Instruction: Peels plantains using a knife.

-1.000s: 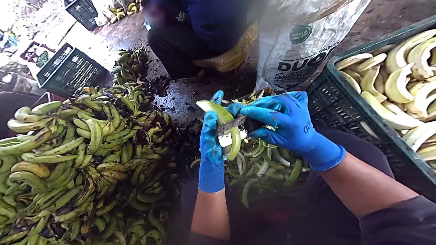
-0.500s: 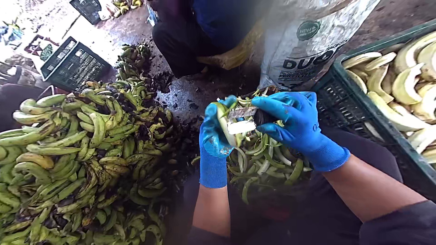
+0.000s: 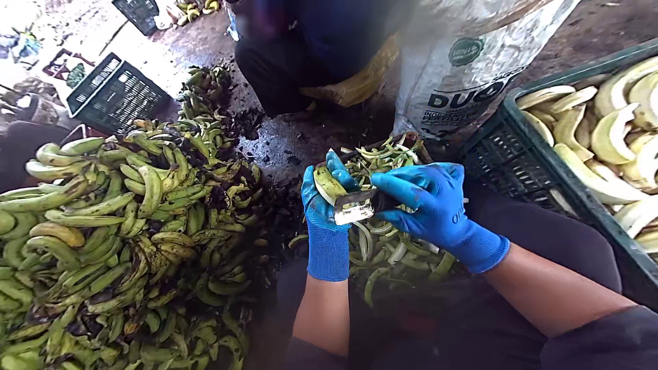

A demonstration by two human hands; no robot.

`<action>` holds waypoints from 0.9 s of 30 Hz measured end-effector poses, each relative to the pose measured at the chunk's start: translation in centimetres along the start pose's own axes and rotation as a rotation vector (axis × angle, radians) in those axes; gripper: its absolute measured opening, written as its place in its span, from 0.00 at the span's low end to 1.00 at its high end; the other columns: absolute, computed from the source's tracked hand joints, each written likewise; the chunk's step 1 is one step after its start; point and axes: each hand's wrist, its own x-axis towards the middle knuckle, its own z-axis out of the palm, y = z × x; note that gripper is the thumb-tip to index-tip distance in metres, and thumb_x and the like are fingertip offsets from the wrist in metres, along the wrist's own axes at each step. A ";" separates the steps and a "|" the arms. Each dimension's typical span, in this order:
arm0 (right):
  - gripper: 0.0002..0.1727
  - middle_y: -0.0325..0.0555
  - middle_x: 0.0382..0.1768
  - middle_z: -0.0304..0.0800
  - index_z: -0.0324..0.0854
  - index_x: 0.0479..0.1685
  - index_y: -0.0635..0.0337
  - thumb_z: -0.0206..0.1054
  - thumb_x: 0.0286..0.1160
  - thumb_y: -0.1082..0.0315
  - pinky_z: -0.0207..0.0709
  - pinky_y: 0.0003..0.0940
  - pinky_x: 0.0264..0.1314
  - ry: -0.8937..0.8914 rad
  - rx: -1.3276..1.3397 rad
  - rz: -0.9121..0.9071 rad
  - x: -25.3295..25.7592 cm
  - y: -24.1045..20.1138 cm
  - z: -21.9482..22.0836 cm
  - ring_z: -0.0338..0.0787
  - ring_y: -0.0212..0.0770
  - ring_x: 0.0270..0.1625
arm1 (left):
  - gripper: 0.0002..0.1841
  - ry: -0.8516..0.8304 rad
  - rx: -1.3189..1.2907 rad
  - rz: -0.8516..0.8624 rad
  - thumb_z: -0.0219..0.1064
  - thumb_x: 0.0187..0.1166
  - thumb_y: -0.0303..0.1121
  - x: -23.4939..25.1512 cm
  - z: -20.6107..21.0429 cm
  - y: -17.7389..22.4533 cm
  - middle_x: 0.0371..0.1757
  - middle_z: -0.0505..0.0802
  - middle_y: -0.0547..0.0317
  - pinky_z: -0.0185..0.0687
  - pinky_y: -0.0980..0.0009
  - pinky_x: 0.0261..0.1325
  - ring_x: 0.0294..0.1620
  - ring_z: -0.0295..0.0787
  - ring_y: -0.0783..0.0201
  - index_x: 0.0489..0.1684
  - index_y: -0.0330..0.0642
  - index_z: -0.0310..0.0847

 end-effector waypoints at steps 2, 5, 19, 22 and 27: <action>0.26 0.46 0.56 0.90 0.84 0.70 0.36 0.59 0.81 0.37 0.64 0.50 0.65 0.001 -0.018 -0.039 0.2 -0.2 -0.2 0.85 0.47 0.58 | 0.27 -0.003 0.024 0.056 0.38 0.91 0.54 -0.3 0.2 -0.1 0.33 0.90 0.64 0.88 0.74 0.40 0.35 0.91 0.70 0.44 0.48 0.81; 0.28 0.48 0.54 0.93 0.87 0.69 0.37 0.56 0.82 0.35 0.67 0.53 0.61 -0.072 0.049 0.019 1.6 0.1 -0.4 0.88 0.47 0.55 | 0.23 -0.014 0.165 0.038 0.42 0.90 0.52 -0.5 0.5 -0.9 0.39 0.91 0.64 0.89 0.74 0.39 0.39 0.92 0.70 0.49 0.49 0.82; 0.32 0.46 0.57 0.92 0.85 0.71 0.43 0.44 0.88 0.37 0.82 0.57 0.55 -0.286 0.258 0.558 4.2 4.8 0.0 0.91 0.46 0.54 | 0.29 -0.070 0.902 0.179 0.45 0.88 0.50 -0.7 -0.4 -0.5 0.43 0.94 0.51 0.89 0.70 0.31 0.29 0.91 0.64 0.86 0.51 0.63; 0.32 0.47 0.59 0.92 0.84 0.73 0.40 0.50 0.84 0.35 0.74 0.58 0.59 -0.198 0.158 0.151 3.0 2.5 -0.6 0.89 0.48 0.59 | 0.31 -0.009 0.425 0.062 0.44 0.86 0.61 0.2 -0.9 1.4 0.37 0.92 0.60 0.82 0.78 0.22 0.21 0.84 0.71 0.66 0.49 0.80; 0.26 0.45 0.55 0.93 0.88 0.67 0.34 0.59 0.80 0.35 0.70 0.53 0.61 -0.163 0.165 0.041 2.2 0.1 -0.4 0.89 0.45 0.56 | 0.24 -0.121 0.374 0.043 0.51 0.86 0.51 -0.7 -0.9 0.5 0.38 0.91 0.63 0.84 0.78 0.29 0.26 0.85 0.73 0.70 0.46 0.78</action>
